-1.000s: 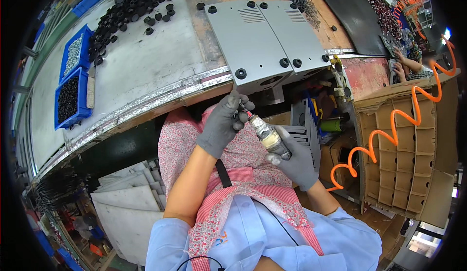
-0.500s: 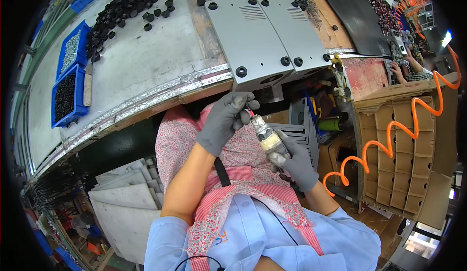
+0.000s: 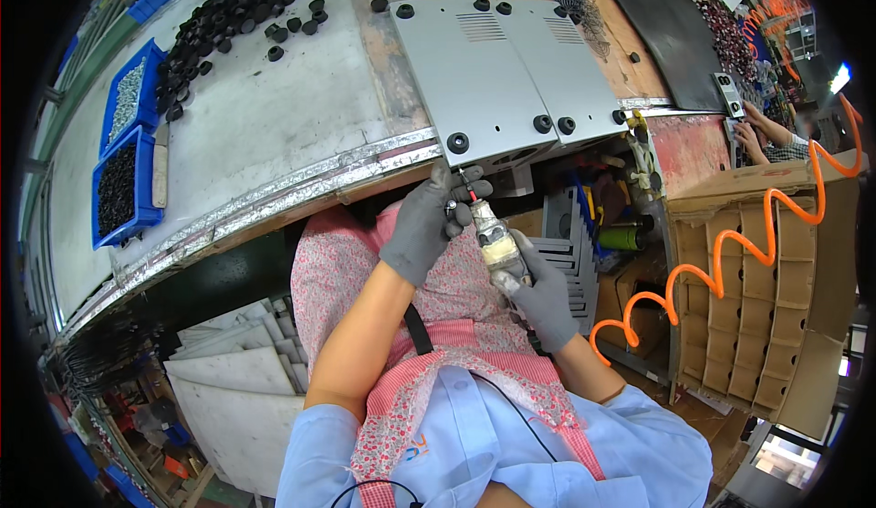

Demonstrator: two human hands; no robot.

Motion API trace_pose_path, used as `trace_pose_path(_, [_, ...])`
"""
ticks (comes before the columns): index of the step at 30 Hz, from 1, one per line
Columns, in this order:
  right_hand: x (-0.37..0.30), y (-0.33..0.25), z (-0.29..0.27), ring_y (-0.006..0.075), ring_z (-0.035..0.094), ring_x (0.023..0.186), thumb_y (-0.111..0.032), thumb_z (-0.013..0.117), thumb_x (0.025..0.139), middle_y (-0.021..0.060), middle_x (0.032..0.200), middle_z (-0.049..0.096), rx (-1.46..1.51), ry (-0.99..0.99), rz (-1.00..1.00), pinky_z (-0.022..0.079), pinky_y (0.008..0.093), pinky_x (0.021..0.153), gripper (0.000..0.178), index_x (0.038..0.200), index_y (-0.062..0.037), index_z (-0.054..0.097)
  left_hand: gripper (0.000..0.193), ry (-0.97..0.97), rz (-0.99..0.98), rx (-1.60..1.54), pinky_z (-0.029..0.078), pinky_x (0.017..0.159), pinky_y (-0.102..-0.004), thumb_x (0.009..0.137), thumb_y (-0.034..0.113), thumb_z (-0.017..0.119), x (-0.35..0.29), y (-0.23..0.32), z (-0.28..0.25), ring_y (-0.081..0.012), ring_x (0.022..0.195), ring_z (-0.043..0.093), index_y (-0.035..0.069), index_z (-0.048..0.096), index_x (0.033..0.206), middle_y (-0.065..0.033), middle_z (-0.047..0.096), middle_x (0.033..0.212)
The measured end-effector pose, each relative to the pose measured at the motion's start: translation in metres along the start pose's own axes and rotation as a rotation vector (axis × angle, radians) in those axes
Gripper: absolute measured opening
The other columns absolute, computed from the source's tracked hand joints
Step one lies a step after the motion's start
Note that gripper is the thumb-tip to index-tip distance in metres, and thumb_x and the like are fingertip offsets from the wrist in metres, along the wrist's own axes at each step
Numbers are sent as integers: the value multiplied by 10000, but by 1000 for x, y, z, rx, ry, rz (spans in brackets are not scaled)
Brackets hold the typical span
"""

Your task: The person assembles a metal casing by attaching a cooling fan and plastic components with screws. The screws are fastened using an electric screwdriver.

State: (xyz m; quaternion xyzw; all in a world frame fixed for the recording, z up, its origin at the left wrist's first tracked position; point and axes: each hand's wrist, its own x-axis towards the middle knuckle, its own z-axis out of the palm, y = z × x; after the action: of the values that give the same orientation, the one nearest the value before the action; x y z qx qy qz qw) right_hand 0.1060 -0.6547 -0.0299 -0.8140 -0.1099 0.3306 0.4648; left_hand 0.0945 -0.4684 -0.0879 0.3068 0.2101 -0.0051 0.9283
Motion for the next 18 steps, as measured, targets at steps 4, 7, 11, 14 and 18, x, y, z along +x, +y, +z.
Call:
trace_pose_path(4, [1,5,6,96,569,691,-180,644,770,76,874,623,80,8,-22,467,233,617,641,1335,-51,369,563,64,-15,34,279,369,-150,896,518,395,1,1,3,-28,447,408,9,539,1090,-77,644,911])
trace_pose_path(7, [-1,-5,10,70,527,571,-140,642,771,54,805,610,218,-12,67,441,219,509,653,1350,-65,349,581,55,39,49,245,372,-173,893,525,399,4,-4,1,-35,409,331,-3,553,1077,-70,646,861])
trace_pose_path(11, [-1,-10,14,55,506,527,-115,644,770,35,783,590,245,-31,88,427,211,457,677,1365,-76,323,579,44,34,21,245,373,-171,893,523,402,6,-4,2,-36,401,319,-4,549,1083,-66,644,848])
trace_pose_path(14, [-2,-11,16,59,506,522,-127,653,768,39,791,592,277,-30,92,433,212,458,692,1368,-68,313,542,52,35,-28,242,367,-174,910,491,393,7,-3,1,-38,398,316,0,550,1075,-72,644,843])
trace_pose_path(18, [1,-3,18,61,502,524,-141,664,765,45,811,600,299,-17,48,432,214,458,702,1364,-47,311,471,106,-48,-115,238,353,-180,934,435,378,8,-1,2,-38,400,320,11,558,1035,-83,645,846])
